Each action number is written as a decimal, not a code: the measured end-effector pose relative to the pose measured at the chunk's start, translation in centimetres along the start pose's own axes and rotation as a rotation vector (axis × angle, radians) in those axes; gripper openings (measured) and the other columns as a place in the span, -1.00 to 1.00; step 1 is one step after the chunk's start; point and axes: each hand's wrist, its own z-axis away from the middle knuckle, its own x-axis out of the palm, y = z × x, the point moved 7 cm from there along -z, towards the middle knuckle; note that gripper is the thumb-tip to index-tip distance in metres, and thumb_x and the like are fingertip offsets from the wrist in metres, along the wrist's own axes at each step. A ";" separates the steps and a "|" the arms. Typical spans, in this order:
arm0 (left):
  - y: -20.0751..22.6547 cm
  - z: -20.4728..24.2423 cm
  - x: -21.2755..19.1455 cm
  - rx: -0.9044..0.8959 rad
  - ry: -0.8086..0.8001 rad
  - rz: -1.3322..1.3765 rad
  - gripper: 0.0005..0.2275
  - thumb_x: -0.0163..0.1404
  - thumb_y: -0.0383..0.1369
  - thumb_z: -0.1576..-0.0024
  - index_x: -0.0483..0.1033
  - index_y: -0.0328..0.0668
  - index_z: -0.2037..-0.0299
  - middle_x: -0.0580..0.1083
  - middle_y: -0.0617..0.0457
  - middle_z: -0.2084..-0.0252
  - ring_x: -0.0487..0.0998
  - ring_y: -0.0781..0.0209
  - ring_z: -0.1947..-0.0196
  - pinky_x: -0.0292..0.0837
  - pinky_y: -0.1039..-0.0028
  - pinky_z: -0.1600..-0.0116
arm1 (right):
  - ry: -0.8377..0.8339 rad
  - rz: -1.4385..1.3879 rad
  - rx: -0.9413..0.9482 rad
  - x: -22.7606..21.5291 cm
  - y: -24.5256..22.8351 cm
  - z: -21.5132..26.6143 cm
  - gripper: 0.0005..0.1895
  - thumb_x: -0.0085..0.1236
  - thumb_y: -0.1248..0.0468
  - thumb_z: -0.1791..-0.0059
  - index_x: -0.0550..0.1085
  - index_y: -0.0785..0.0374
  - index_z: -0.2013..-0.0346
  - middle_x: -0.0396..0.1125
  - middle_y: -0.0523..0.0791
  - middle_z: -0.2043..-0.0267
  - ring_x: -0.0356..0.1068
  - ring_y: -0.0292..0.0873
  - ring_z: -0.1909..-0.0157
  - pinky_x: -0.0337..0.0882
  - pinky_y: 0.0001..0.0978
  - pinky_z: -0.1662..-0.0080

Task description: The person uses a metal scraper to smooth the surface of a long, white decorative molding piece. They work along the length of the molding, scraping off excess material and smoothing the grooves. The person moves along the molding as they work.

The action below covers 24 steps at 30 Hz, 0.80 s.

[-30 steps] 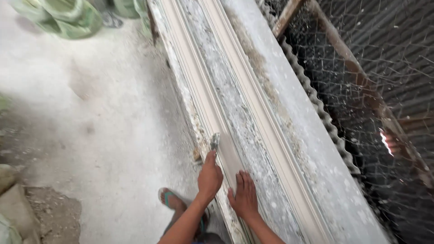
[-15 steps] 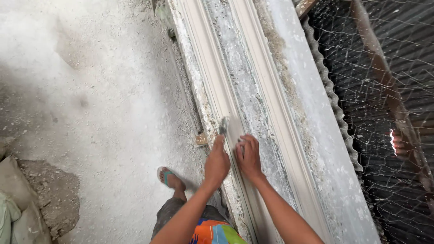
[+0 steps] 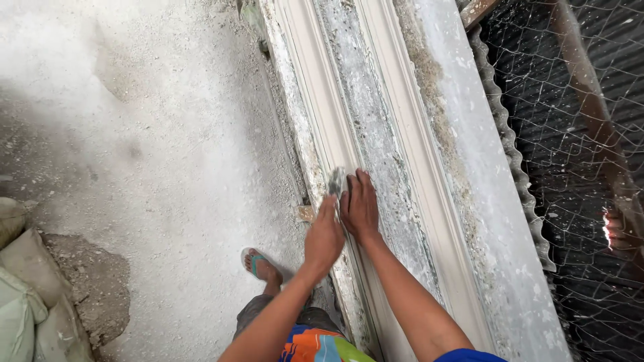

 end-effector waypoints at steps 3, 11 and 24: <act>-0.3 1.4 1.0 0.041 0.007 -0.091 -0.47 -0.21 -0.49 -0.18 0.17 -0.13 -0.43 0.17 -0.06 -0.47 0.56 -0.56 0.12 0.55 -0.25 0.11 | -0.013 -0.028 0.017 -0.1 -0.1 0.0 -0.51 -0.06 0.28 -0.04 0.27 0.27 -0.27 0.15 0.12 -0.37 0.12 0.26 -0.44 0.19 0.04 -0.41; 0.5 -7.1 -3.6 0.095 0.077 -0.081 -0.48 -0.18 -0.49 -0.19 0.22 -0.14 -0.43 0.26 -0.12 -0.43 0.50 -0.46 -0.12 0.52 -0.22 -0.03 | 0.028 -0.035 0.022 -1.6 -1.1 -0.3 -0.44 0.10 0.13 -0.01 0.29 0.20 -0.28 0.15 0.07 -0.38 0.16 0.21 -0.42 0.23 -0.03 -0.39; 2.5 -10.3 -7.4 0.197 0.133 0.000 -0.50 -0.18 -0.52 -0.18 0.23 -0.33 -0.39 0.31 -0.37 -0.33 0.41 -0.57 -0.17 0.46 -0.30 -0.05 | -0.014 -0.084 0.088 -2.7 -1.6 -1.0 -0.43 0.10 0.11 0.02 0.33 0.19 -0.26 0.18 0.06 -0.35 0.18 0.20 -0.41 0.27 0.00 -0.37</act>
